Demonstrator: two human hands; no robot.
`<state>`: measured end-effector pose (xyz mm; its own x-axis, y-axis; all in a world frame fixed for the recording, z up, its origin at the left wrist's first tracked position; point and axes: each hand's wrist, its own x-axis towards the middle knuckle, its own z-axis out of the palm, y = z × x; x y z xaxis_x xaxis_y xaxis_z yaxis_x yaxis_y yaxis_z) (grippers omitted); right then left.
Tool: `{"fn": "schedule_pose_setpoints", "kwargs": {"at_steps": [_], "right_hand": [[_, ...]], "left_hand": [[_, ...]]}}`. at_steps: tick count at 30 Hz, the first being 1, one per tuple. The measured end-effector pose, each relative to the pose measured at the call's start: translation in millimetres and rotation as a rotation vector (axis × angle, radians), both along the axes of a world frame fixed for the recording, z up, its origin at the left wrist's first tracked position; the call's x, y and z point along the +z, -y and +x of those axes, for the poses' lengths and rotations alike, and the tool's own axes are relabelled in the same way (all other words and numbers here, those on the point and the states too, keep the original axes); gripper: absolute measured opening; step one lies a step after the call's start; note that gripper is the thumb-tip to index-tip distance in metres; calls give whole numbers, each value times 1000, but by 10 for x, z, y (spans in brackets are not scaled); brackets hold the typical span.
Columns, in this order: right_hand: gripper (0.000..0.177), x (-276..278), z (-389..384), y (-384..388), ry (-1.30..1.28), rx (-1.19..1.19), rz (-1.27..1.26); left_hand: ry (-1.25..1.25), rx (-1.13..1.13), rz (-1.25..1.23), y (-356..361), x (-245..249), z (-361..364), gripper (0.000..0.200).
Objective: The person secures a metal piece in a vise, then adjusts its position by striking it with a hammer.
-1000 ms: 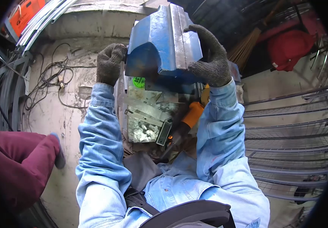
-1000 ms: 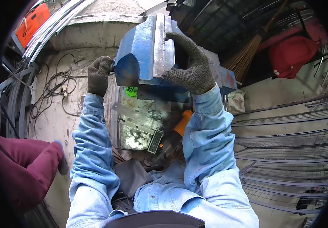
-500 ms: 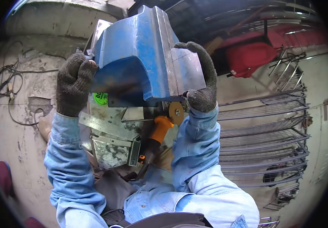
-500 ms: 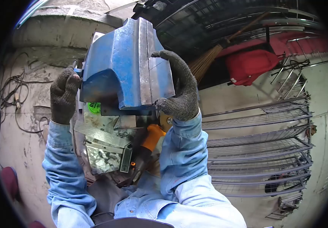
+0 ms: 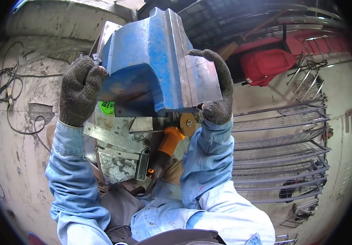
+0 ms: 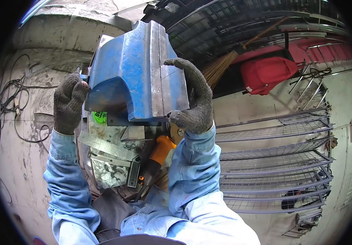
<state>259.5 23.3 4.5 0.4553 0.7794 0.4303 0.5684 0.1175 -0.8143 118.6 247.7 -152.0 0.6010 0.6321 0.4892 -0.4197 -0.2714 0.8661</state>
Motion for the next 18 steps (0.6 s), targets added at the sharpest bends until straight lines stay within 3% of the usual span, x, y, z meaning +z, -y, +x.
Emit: {"fn": "schedule_pose_setpoints", "kwargs": {"at_steps": [18], "right_hand": [[109, -4, 56, 26, 124, 26, -31]], "left_hand": [[27, 3, -29, 8, 9, 24, 22]]}}
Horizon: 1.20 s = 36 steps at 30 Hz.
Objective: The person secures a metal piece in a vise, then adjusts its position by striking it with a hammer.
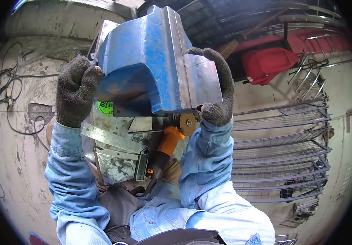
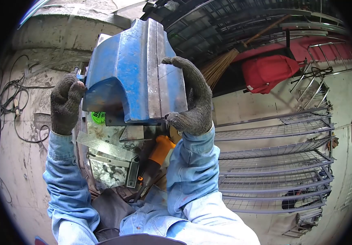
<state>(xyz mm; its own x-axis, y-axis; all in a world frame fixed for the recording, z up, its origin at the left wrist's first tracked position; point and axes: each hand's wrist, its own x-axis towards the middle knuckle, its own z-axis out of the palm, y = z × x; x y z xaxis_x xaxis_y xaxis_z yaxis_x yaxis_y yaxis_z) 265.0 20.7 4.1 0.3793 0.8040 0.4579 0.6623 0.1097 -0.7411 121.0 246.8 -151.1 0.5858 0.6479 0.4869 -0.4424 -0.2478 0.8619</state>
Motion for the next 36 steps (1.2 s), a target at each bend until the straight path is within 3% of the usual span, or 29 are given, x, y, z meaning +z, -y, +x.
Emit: {"fn": "schedule_pose_setpoints", "kwargs": {"at_steps": [8, 36], "right_hand": [[106, -14, -82, -45, -93, -43, 49], [104, -23, -63, -46, -62, -51, 50]], "left_hand": [[-3, -51, -40, -18, 17, -19, 22], [-26, -32, -22, -6, 49, -46, 23]]}}
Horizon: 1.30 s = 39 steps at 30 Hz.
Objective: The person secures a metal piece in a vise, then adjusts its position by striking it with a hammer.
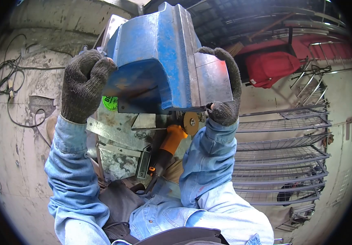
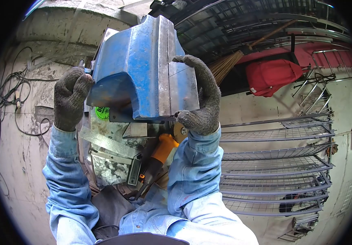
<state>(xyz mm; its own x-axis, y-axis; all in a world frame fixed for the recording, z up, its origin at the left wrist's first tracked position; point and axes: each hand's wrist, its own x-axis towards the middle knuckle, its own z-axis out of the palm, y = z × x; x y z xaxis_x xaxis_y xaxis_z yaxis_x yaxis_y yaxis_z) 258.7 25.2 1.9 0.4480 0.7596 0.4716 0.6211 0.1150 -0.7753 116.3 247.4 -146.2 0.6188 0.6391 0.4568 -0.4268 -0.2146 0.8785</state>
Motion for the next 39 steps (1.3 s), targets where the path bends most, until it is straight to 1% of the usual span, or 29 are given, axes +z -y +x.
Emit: {"fn": "schedule_pose_setpoints", "kwargs": {"at_steps": [5, 9, 11, 12, 14, 18, 20, 22, 24, 26, 28, 29, 31, 32, 33, 34, 36, 39], "right_hand": [[107, 15, 79, 63, 27, 57, -43], [108, 29, 61, 68, 15, 41, -83], [109, 26, 43, 53, 4, 34, -83], [108, 22, 25, 38, -11, 27, -52], [106, 20, 5, 17, -28, 26, -16], [107, 27, 20, 36, -14, 24, -34], [108, 35, 30, 24, 12, 27, -55], [108, 39, 13, 23, -4, 28, -53], [107, 44, -2, 27, -4, 19, -53], [107, 45, -3, 19, 0, 20, -49], [107, 39, 11, 25, -4, 18, -54], [107, 50, 26, 14, -2, 22, -49], [106, 57, 51, 45, 52, 32, -77], [106, 50, 48, 62, 52, 26, -83], [106, 40, 38, 64, -4, 34, -59], [105, 36, 32, 54, -60, 44, -33], [105, 49, -2, 21, -42, 43, -26], [106, 28, 4, 0, -13, 34, -13]], "left_hand": [[-103, -168, -87, -45, 147, -77, 33], [-82, -161, -80, -90, 28, -24, 34], [-56, -247, -173, -109, 14, -16, 30], [-58, -245, -172, -100, 61, -29, 30], [-108, -199, -89, -85, 203, -57, 29], [-93, -188, 17, -116, 198, -78, 28], [-132, -158, 35, -53, 288, -131, 28], [-146, -147, 58, 36, 523, -301, 27], [-151, -268, -38, 154, 838, -561, 26], [-74, -249, -93, 286, 936, -700, 24], [-49, -234, -92, 316, 880, -718, 23], [-62, -219, -50, 308, 866, -721, 22], [-74, -217, -16, 339, 845, -715, 22], [-31, -228, -107, 369, 834, -711, 21], [10, -236, -200, 389, 817, -704, 20], [9, -238, -207, 383, 788, -684, 20], [68, -133, -31, 348, 721, -642, 18], [94, -108, 13, 352, 664, -643, 18]]}}
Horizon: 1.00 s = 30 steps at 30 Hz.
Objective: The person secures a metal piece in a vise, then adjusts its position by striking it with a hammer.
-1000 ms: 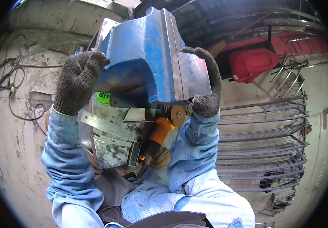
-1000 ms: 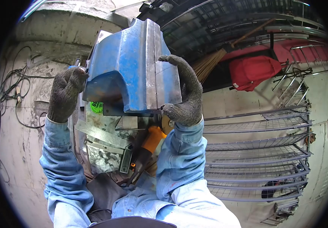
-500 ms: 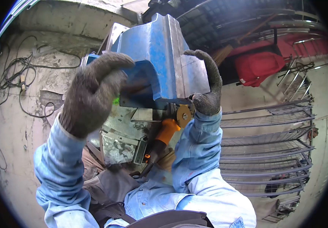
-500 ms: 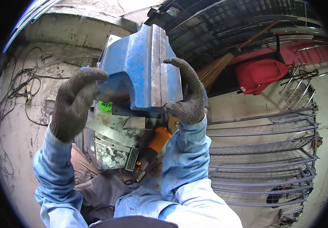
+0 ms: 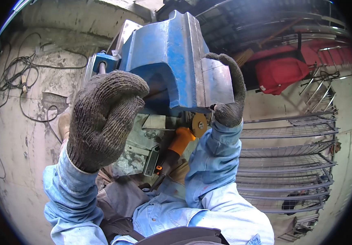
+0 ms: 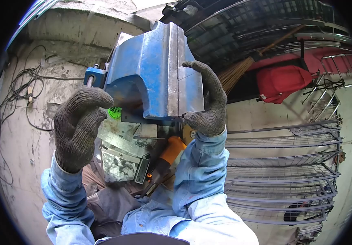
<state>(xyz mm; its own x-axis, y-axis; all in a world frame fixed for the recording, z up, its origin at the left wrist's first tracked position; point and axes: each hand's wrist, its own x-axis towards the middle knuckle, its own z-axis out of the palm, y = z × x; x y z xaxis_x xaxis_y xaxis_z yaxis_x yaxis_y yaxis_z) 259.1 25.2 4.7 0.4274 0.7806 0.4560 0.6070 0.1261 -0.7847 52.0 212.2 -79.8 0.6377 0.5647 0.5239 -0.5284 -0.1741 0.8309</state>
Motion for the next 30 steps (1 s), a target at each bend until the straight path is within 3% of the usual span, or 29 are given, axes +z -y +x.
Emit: {"fn": "schedule_pose_setpoints", "kwargs": {"at_steps": [7, 9, 19, 25, 30], "right_hand": [[105, -4, -63, -21, 37, -67, 4], [106, -2, -58, -20, 24, -70, -2], [105, -39, 9, 9, 21, -38, 12], [106, -54, -31, -9, 1, -75, 17], [107, -40, -6, 4, 20, -61, 10]], "left_hand": [[-15, -6, 111, -25, -54, -76, 25], [-48, 16, 241, -55, -64, -104, 27], [-25, -63, 146, 3, -212, -119, 35], [-5, -41, 240, -80, -149, -122, 30], [-43, -181, 154, -47, -261, -172, 41]]}}
